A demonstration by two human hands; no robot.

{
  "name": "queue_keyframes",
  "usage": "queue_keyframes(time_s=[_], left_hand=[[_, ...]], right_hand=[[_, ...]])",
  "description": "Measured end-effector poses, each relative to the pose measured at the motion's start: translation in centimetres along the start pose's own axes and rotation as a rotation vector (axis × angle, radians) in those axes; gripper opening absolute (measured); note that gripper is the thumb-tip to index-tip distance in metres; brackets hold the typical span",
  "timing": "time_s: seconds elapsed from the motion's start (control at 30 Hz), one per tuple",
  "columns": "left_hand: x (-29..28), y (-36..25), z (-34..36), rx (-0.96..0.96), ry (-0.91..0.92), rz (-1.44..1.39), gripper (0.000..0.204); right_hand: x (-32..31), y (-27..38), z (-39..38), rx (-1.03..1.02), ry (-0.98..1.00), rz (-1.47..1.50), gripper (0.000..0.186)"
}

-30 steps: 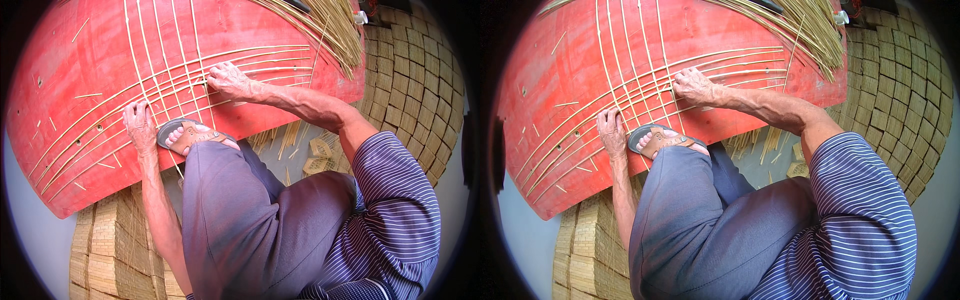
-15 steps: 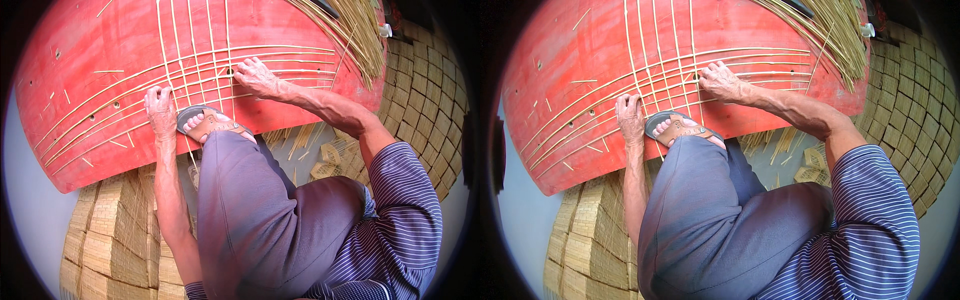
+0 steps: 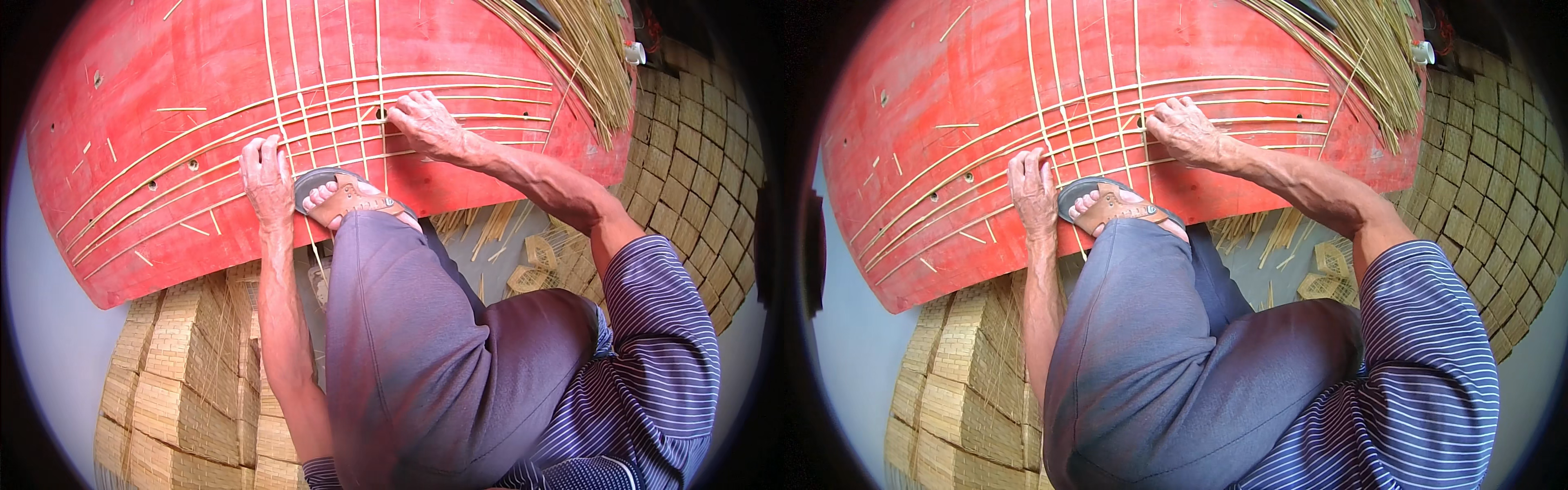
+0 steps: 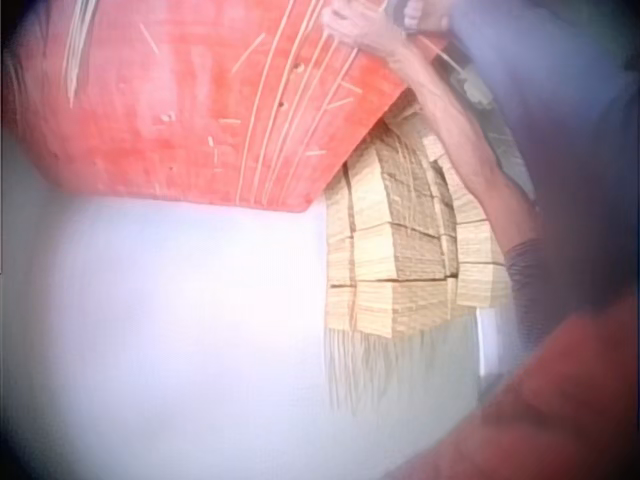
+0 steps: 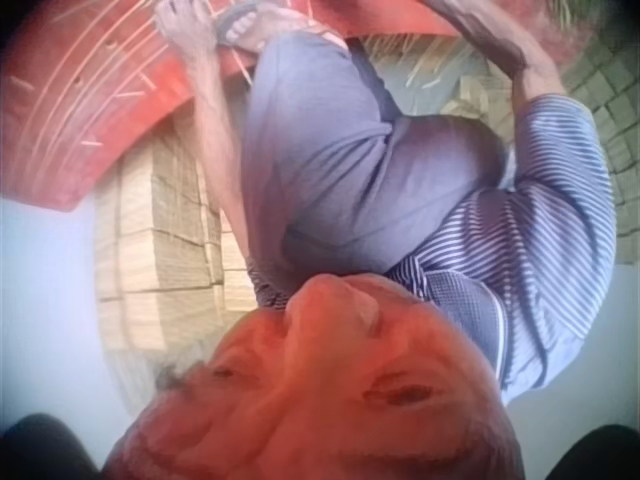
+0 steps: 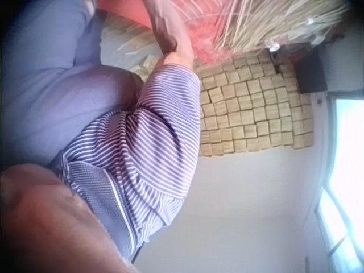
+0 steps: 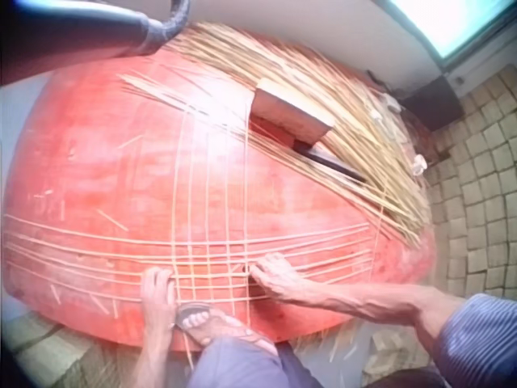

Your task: The person weaves thin bamboo strips by hand on a red curved board, interlacing them to form a mat. The person uses their left foot to hold the strips in place while threading new strips through the weave.

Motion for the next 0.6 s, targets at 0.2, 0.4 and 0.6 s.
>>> queue_keyframes(time_s=[0.2,0.4,0.6], left_hand=[[1.3,0.1,-2.2,-0.054,0.165,0.014,0.019],[1.5,0.6,-2.5,-0.092,0.117,-0.101,0.017],[1.4,0.3,-2.2,-0.075,0.108,-0.124,0.018]], right_hand=[[0.1,1.4,-1.5,0.039,0.025,0.087,0.011],[1.4,1.5,-1.7,-0.013,0.071,0.026,0.012],[1.6,1.5,-1.5,-0.034,0.095,0.010,0.010]])
Point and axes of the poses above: each hand's wrist, its own z-axis towards the middle knuckle, its own x-axis out of the palm, y = z × x, the point moved 6 cm from there along z, towards the middle knuckle, and after that the axes turned 12 degrees about -z, right-handed, at the moved point
